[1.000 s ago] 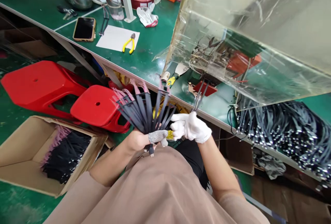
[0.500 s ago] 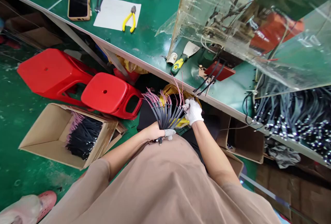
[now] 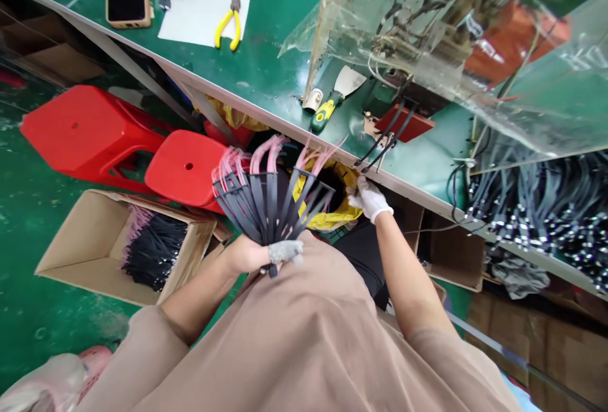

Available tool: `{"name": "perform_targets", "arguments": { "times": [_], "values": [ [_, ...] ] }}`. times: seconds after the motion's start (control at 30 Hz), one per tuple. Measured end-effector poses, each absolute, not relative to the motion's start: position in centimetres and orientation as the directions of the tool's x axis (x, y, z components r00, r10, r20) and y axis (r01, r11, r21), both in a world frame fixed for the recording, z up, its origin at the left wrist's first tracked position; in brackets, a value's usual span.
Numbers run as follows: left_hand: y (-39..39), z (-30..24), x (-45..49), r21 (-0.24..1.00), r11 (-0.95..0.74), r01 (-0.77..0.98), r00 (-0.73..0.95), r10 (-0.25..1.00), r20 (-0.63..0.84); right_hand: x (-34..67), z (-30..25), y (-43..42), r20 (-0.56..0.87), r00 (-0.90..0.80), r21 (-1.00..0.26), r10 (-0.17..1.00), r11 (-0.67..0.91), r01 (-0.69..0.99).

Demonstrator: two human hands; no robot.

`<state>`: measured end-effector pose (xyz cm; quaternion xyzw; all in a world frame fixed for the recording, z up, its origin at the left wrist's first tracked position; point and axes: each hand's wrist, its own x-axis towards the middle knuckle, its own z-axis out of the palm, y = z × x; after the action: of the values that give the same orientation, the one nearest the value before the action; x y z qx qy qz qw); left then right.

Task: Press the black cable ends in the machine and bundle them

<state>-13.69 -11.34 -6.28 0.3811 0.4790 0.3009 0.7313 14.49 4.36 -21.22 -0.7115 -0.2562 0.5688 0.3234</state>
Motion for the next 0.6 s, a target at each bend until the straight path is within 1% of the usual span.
{"name": "perform_targets", "arguments": {
  "times": [0.07,0.13,0.27,0.37,0.47,0.53,0.6],
  "values": [
    [-10.7,-5.9,-13.9,0.844,0.524,-0.116,0.285,0.831,-0.477,15.1,-20.7,3.8,-0.650,0.199,-0.725,0.734,-0.677,0.128],
    [-9.9,-5.6,-13.7,0.847,0.512,-0.142,0.253,0.846,-0.470,15.5,-20.3,3.4,-0.632,0.200,-0.718,0.748,-0.663,0.211],
    [-7.8,-5.5,-12.4,0.916,0.339,-0.215,0.166,0.937,-0.308,16.2,-19.1,2.6,-0.621,0.161,-0.728,0.767,-0.641,0.243],
    [-6.0,-5.5,-11.1,0.927,0.217,-0.305,0.115,0.975,-0.191,16.3,-17.3,1.8,-0.615,0.060,-0.766,0.786,-0.614,0.188],
    [-4.0,-5.5,-9.7,0.926,0.152,-0.346,0.079,0.988,-0.133,16.6,-14.7,1.2,-0.558,-0.074,-0.830,0.826,-0.554,0.067],
    [-2.6,-5.6,-8.8,0.944,0.115,-0.308,0.049,0.993,-0.104,17.0,-12.7,0.9,-0.504,-0.122,-0.861,0.855,-0.508,-0.005],
    [-0.9,-6.0,-7.8,0.972,0.057,-0.230,0.010,0.998,-0.056,17.4,-10.8,0.7,-0.446,-0.125,-0.891,0.886,-0.453,-0.037]
  ]
}}
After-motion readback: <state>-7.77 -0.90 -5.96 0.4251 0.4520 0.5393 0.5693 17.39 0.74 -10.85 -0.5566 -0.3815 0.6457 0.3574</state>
